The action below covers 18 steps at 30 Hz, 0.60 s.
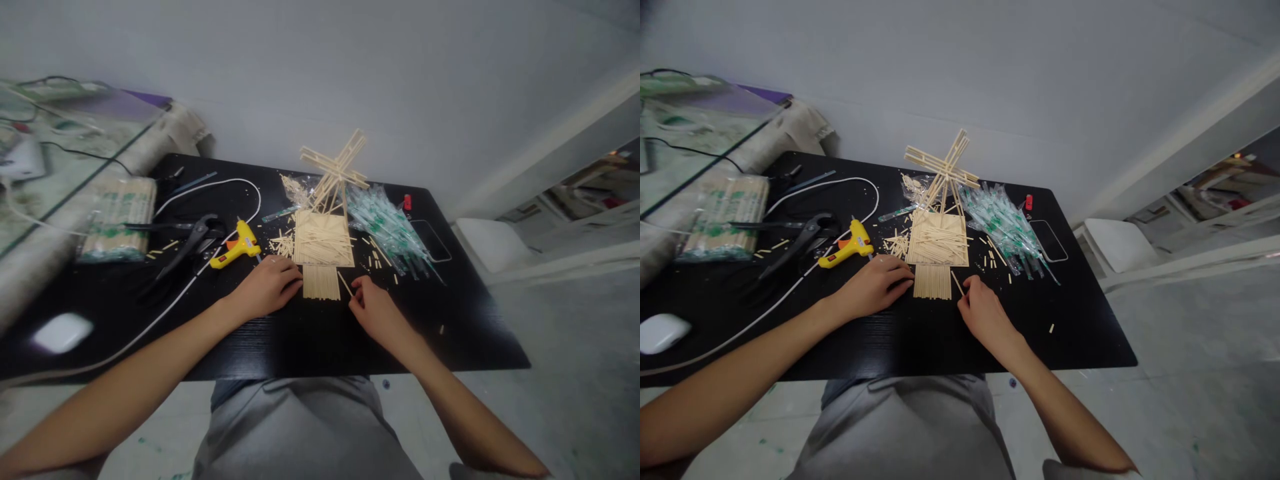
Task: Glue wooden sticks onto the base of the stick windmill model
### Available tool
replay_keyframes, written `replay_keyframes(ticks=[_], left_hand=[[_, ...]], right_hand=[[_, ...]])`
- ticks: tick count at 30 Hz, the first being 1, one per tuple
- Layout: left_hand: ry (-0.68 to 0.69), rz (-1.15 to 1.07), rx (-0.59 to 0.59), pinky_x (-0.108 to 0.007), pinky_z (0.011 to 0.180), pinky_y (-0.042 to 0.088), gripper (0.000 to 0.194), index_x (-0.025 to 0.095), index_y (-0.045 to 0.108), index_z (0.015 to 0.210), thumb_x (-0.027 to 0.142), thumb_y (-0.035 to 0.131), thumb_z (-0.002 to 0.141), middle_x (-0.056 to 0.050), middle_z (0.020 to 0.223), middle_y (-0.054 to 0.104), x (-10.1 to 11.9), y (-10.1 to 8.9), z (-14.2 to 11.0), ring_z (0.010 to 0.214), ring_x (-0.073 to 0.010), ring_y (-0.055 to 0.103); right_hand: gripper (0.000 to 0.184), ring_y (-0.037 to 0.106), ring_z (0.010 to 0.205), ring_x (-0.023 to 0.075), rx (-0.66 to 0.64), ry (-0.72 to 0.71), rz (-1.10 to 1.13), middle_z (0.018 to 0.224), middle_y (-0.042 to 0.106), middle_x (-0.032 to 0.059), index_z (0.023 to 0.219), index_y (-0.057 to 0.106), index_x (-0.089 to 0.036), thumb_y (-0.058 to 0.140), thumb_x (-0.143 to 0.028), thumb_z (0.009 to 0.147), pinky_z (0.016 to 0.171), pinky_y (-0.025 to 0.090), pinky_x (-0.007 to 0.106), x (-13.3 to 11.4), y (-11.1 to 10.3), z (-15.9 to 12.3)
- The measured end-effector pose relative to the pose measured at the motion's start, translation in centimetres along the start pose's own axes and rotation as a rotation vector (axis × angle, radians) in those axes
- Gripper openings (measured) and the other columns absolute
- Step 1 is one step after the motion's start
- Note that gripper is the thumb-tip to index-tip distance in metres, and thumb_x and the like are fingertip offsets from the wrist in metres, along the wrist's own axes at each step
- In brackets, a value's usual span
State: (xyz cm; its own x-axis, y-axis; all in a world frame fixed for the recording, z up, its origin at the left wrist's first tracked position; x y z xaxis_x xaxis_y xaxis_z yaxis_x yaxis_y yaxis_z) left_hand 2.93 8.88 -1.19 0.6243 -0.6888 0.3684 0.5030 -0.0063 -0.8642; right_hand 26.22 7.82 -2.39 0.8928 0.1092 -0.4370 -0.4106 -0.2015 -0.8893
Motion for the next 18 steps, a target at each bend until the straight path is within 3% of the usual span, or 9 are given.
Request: replay_keyframes(ticks=[11, 18], left_hand=[[-0.007, -0.017, 0.009, -0.045, 0.090, 0.051, 0.022, 0.019, 0.074, 0.101, 0.028, 0.054, 0.103, -0.009, 0.101, 0.073, -0.2, 0.1, 0.0, 0.098, -0.0251, 0.066], [-0.020, -0.020, -0.008, -0.044, 0.091, 0.051, 0.022, 0.019, 0.075, 0.101, 0.028, 0.054, 0.103, -0.009, 0.102, 0.073, -0.1, 0.0, 0.0, 0.099, -0.0247, 0.066]], right_hand=[[0.016, 0.070, 0.083, 0.0213, 0.093, -0.182, 0.150, 0.088, 0.071, 0.0047, 0.106, 0.064, -0.020, 0.063, -0.012, 0.092, 0.080, 0.055, 0.036, -0.5, -0.2, 0.7], [0.032, 0.072, 0.097, 0.0203, 0.061, -0.275, 0.208, 0.106, 0.075, 0.0066, 0.115, 0.065, -0.020, 0.056, -0.002, 0.091, 0.092, 0.056, 0.038, -1.1, -0.9, 0.2]])
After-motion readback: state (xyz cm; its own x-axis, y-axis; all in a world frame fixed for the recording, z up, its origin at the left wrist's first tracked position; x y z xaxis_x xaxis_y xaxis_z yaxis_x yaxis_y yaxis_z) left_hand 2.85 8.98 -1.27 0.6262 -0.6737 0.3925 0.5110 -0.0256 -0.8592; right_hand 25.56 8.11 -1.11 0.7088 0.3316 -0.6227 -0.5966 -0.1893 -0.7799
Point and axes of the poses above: each hand's wrist, its own z-axis towards the middle knuckle, its own y-axis out of the palm, x = y × z, the point moved 6 cm from there along z, towards the middle knuckle
